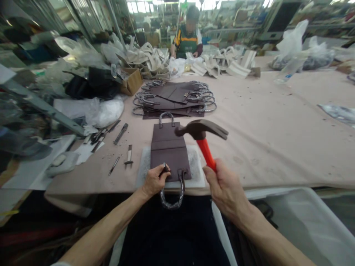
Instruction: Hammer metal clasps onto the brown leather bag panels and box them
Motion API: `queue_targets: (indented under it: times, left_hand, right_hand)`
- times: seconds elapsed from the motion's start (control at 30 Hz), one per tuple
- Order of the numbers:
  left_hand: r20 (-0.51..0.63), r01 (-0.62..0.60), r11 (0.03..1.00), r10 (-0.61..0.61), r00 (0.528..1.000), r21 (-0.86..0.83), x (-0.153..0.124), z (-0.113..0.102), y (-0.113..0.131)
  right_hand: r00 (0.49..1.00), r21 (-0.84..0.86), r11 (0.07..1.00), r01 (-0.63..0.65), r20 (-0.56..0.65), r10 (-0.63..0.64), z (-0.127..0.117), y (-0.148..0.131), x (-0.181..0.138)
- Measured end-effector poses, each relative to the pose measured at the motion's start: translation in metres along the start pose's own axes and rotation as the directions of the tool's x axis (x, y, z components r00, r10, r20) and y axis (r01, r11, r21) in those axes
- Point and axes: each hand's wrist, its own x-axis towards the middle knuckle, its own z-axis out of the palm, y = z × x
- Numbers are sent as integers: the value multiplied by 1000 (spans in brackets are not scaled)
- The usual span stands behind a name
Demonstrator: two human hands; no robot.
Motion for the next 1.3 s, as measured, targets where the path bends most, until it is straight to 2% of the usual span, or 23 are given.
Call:
queue_targets:
  times: [0.07,0.17,0.23,0.33,0.37,0.4,0.5,0.53,0.6,0.67,0.73,0.83,0.93,1.0,1.07,1.2,1.3]
  left_hand:
    - [4,2,1000,-2,1000,10,0,0,0]
    - [-5,-10,1000,11,1000,27,-1,1,-1]
    - [-9,-14,1000,14,1000,26,-1,1,-2]
    - [-7,-17,1000,17,1000,15,-1,1,-2]
    - [-6,-18,1000,18,1000,20,-1,1,-2]
    - [-7,-19,999,19,1000,33,-1,2,-2]
    - [-12,-19,997,20,1000,75,-2,3,-4]
    - [-14,-20,997,21,1000,75,-2,3,-4]
    - [-14,-20,999,21,1000,49,-2,3,-4]
    - [-6,-17,1000,17,1000,21,-3,2,-4]
    - [5,-12,1000,12,1000,5,-2,1,-3]
    - [7,-15,1000,15,1000,-1,-2,0,-1]
    - [-5,-22,1000,22,1000,13,-2,0,-1]
    - [-7,-17,1000,17,1000,17,-2,0,0]
    - [-1,-9,1000,9,1000,20,-2,0,0]
    - [4,8,1000,-9,1000,26,-3,0,0]
    - [18,22,1000,-22,1000,7,-2,-2,1]
  right_hand:
    - [976,-217,952,216,54,-210,-3,-11,-1]
    - [908,-400,816,418,194,-370,-4,-21,0]
    - [893,-423,790,444,134,-430,-5,-28,-1]
    - [877,-372,839,398,-114,-466,-5,-36,-6]
    - [874,-371,839,398,-127,-470,-4,-36,-8]
    - [879,-385,827,409,-78,-471,-2,-35,-9]
    - [897,-440,781,442,226,-380,2,-25,-11]
    - [909,-448,794,411,271,-317,2,-21,-10]
    - [944,-435,847,306,257,-209,-1,-14,-7]
    - [974,-394,899,189,194,-120,-4,-10,-3]
    - [983,-345,929,135,167,-81,-6,-10,-2]
    - [976,-308,933,187,165,-141,-3,-16,-4]
    - [945,-369,879,302,235,-226,3,-20,-6]
    - [922,-423,838,344,320,-217,4,-21,-5]
    - [923,-425,846,321,341,-179,1,-21,-3]
    - [976,-294,945,141,202,-82,-1,-8,6]
    - [973,-191,979,-70,203,109,6,28,19]
